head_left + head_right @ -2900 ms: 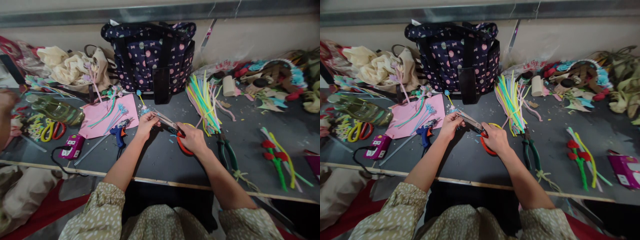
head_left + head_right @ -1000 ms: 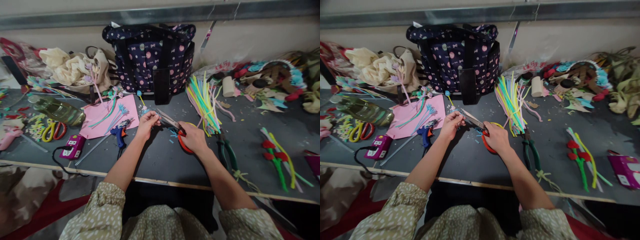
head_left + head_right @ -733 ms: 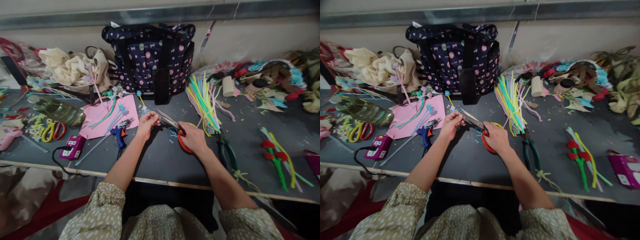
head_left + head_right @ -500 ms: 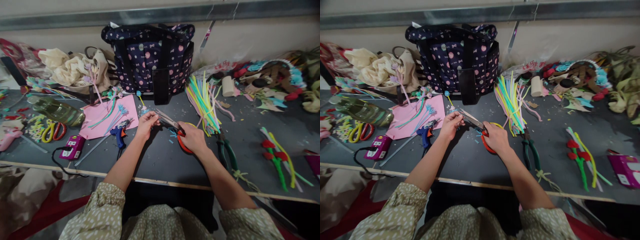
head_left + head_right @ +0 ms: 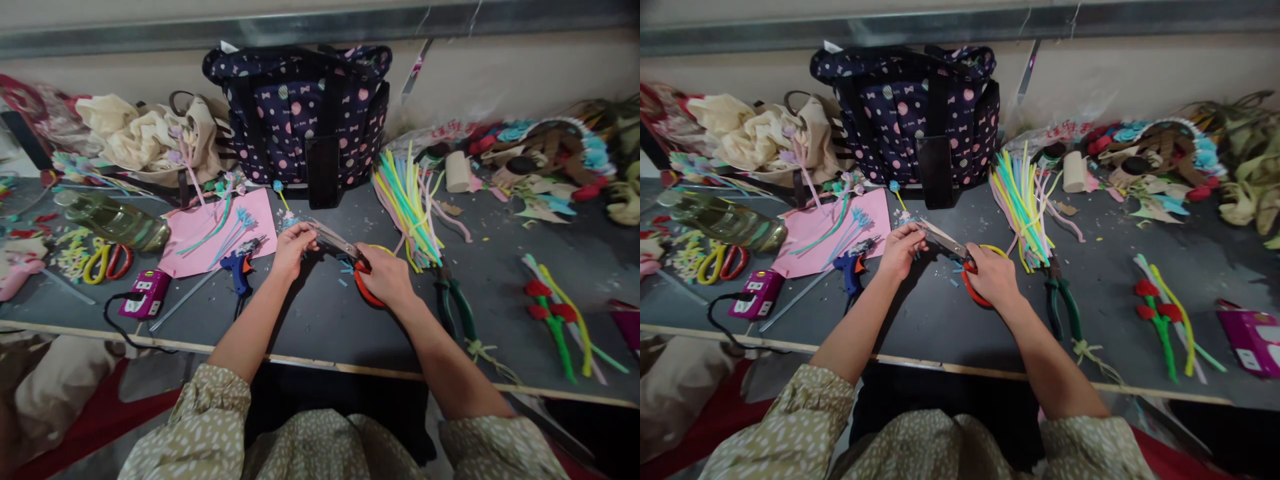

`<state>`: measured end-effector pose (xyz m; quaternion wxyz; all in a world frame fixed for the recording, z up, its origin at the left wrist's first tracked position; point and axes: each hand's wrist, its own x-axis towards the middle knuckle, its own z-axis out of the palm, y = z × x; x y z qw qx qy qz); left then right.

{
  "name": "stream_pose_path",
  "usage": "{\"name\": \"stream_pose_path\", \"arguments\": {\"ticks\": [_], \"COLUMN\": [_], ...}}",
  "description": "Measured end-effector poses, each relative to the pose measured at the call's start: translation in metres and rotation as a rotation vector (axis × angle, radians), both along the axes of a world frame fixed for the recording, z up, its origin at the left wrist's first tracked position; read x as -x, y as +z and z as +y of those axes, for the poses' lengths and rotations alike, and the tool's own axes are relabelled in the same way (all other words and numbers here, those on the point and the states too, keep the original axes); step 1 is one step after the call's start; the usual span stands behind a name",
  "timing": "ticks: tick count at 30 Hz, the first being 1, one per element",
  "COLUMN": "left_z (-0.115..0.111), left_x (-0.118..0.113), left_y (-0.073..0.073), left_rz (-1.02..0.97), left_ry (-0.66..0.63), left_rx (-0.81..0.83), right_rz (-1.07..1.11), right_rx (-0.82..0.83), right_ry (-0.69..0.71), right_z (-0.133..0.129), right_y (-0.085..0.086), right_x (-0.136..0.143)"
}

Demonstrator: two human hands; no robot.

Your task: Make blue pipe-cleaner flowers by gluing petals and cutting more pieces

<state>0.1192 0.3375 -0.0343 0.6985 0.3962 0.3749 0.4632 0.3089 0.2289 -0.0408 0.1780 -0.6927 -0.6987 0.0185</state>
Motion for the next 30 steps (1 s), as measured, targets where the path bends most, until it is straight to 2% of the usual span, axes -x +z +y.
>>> {"name": "stream_pose_path", "arguments": {"ticks": [30], "left_z": [-0.0026], "left_x": [-0.0017], "left_y": [0.0013], "left_rz": [0.089], "left_ry": [0.034], "left_rx": [0.011], "right_rz": [-0.008], "right_rx": [0.008], "right_ry": [0.006], "right_z": [-0.0008], "right_y": [-0.0007], "right_x": [0.0000]}}
